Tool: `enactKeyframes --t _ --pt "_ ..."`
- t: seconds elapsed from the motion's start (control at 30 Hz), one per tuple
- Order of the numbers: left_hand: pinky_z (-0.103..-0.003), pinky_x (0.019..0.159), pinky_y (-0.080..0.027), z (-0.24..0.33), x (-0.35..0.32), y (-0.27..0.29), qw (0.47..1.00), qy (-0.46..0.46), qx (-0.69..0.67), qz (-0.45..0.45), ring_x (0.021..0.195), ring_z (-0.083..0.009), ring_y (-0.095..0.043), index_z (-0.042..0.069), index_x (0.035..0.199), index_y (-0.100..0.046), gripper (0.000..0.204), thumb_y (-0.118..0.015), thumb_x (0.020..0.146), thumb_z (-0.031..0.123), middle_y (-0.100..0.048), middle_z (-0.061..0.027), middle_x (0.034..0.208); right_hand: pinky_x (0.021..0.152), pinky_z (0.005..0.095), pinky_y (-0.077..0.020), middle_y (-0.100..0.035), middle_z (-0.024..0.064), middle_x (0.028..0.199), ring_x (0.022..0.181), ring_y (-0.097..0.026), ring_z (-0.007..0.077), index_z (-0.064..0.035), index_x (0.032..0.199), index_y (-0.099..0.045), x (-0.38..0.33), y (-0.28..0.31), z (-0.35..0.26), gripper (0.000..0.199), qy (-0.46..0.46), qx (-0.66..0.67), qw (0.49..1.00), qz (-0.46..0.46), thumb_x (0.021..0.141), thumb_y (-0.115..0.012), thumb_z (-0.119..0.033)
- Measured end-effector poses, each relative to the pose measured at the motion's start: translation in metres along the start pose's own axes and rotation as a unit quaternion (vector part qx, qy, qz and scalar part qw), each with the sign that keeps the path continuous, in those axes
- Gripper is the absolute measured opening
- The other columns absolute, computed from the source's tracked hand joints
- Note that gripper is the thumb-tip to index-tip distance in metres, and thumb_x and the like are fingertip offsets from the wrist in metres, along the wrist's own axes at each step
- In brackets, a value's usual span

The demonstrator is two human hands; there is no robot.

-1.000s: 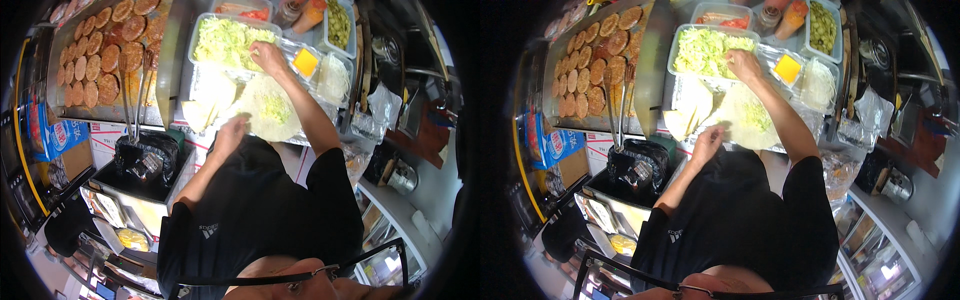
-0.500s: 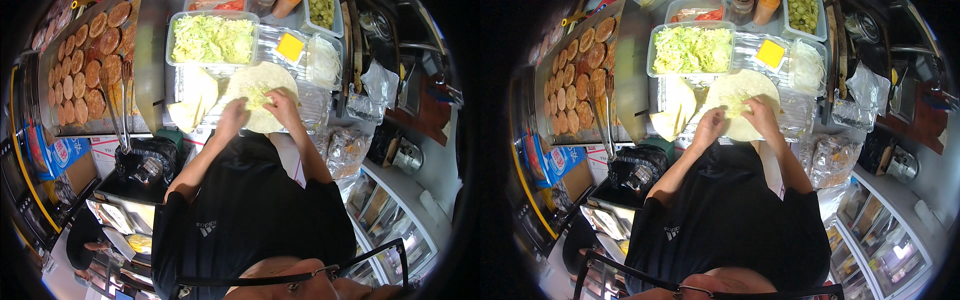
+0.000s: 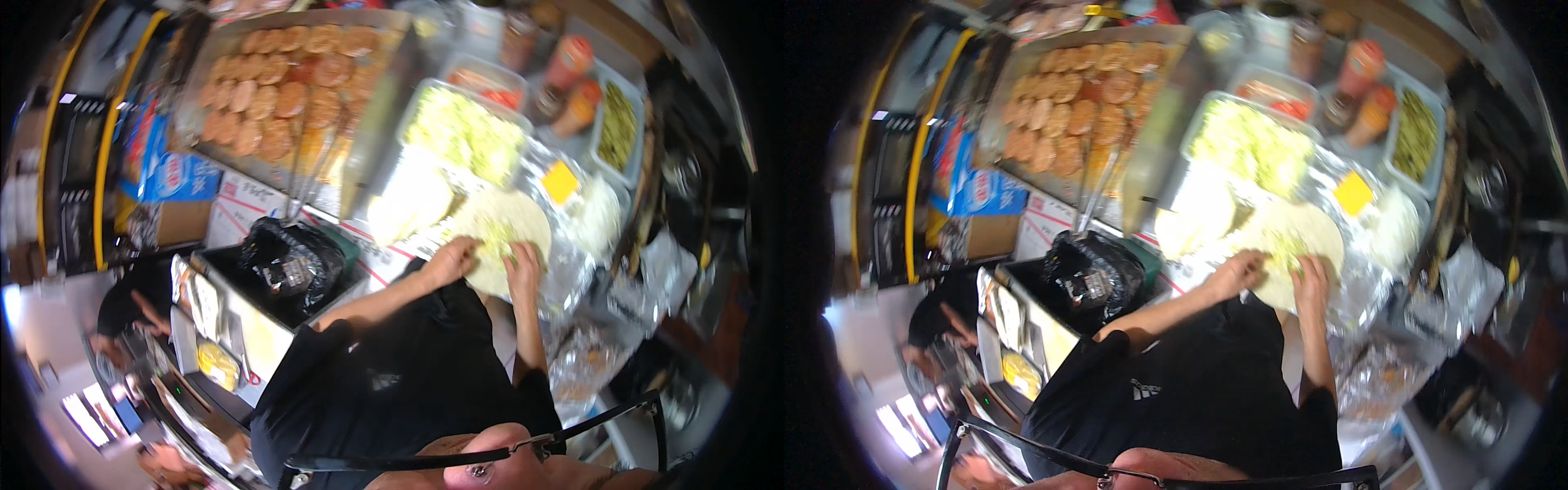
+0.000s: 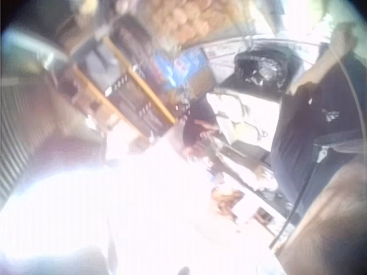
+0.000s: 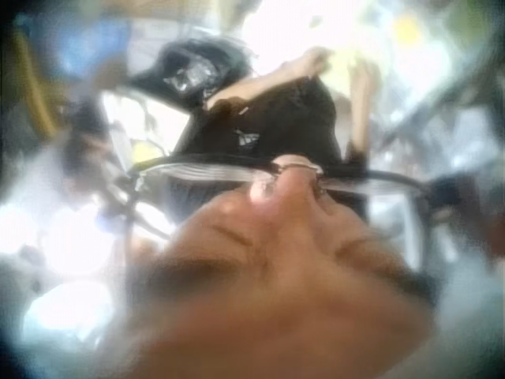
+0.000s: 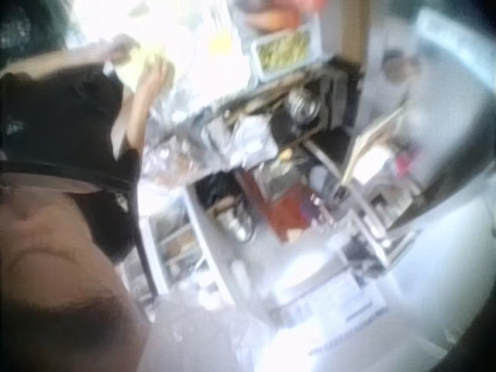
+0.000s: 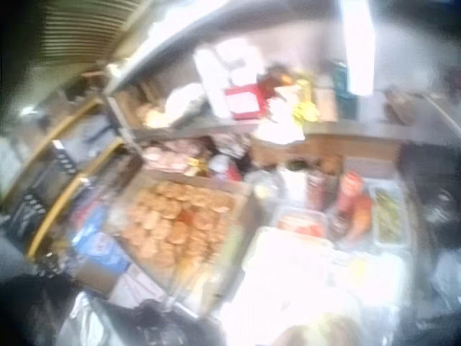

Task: The person assembles burritos by placing tortillas on foil, adding shredded lettuce and cooked meat patties, then rolling them. The person also flips and arranges multiple meat patties on a flat-top grill using tongs and a yellow spatula.

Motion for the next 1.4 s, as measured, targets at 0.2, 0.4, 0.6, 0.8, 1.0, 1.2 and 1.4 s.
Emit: enactKeyframes --t 0.2,0.4,0.6,0.8,1.0,1.2,1.4 --pt "-0.031 0.069 -0.053 -0.048 -0.083 0.062 0.980 0.141 -0.038 0.134 0.075 -0.0168 -0.064 0.000 0.107 -0.064 0.019 -0.060 0.091 0.010 -0.067 -0.0083 0.086 0.085 0.0414 -0.0437 -0.065 0.0107 0.098 0.094 -0.057 0.0315 -0.0023 0.088 -0.066 0.017 0.022 -0.039 0.019 0.110 -0.015 0.994 0.023 0.075 -0.078 -0.011" --pt "-0.028 0.064 -0.054 -0.179 -0.202 0.185 0.759 0.169 -0.441 0.448 0.077 -0.0200 -0.066 0.004 0.101 -0.057 0.025 -0.060 0.096 0.028 -0.064 -0.0082 0.084 0.085 0.0409 -0.0405 -0.066 0.0031 0.081 0.088 -0.058 0.0258 -0.0080 0.090 -0.068 0.029 -0.002 -0.083 0.020 0.163 0.027 0.986 -0.032 0.076 -0.078 -0.018" --pt "-0.033 0.074 -0.053 -0.156 -0.186 0.292 0.679 0.154 -0.525 0.489 0.092 -0.0238 -0.066 0.012 0.104 -0.055 0.033 -0.058 0.096 0.043 -0.064 -0.0078 0.096 0.075 0.0377 -0.0473 -0.069 0.0043 0.084 0.079 -0.063 0.0258 -0.0065 0.113 -0.064 0.024 -0.061 -0.145 0.035 0.100 0.103 0.971 -0.189 0.080 -0.075 -0.012" --pt "-0.024 0.070 -0.054 -0.138 -0.162 0.317 0.809 0.187 -0.435 0.349 0.077 -0.0153 -0.065 0.002 0.108 -0.058 0.019 -0.063 0.093 0.013 -0.065 -0.0052 0.089 0.084 0.0328 -0.0523 -0.070 0.0116 0.101 0.097 -0.068 0.0248 -0.0028 0.119 -0.061 -0.001 -0.134 -0.246 0.036 0.074 0.265 0.914 -0.297 0.085 -0.071 -0.012" --pt "-0.027 0.075 -0.058 -0.104 -0.161 0.318 0.805 0.110 -0.544 0.208 0.083 -0.0180 -0.069 0.001 0.112 -0.058 0.020 -0.063 0.092 0.004 -0.069 -0.0113 0.101 0.101 0.0320 -0.0436 -0.058 0.0162 0.127 0.115 -0.058 0.0217 0.0045 0.141 -0.038 0.004 -0.222 -0.313 0.050 0.009 0.473 0.835 -0.280 0.097 -0.057 -0.009" --pt "-0.034 0.083 -0.055 -0.060 -0.142 0.311 0.796 0.096 -0.595 0.060 0.095 -0.0218 -0.066 -0.002 0.116 -0.059 0.023 -0.053 0.099 0.012 -0.066 -0.0121 0.105 0.088 0.0301 -0.0504 -0.065 0.0112 0.106 0.096 -0.063 0.0179 0.0033 0.119 -0.051 0.054 -0.198 -0.386 0.042 -0.118 0.484 0.835 -0.232 0.100 -0.048 -0.034" --pt "-0.030 0.080 -0.054 -0.078 -0.134 0.329 0.941 0.039 -0.336 0.009 0.092 -0.0188 -0.066 -0.001 0.121 -0.059 0.029 -0.061 0.094 0.011 -0.068 -0.0108 0.104 0.050 0.0279 -0.0485 -0.059 0.0053 0.078 0.057 -0.053 0.0142 -0.0059 0.136 -0.042 0.120 -0.110 -0.371 0.050 -0.042 0.186 0.979 -0.078 0.097 -0.058 -0.033"
Point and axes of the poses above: each hand's wrist, its own x-axis towards the middle knuckle, its own y-axis out of the back of the hand, z = x × y, the point moved 6 cm from there along x, towards the middle knuckle
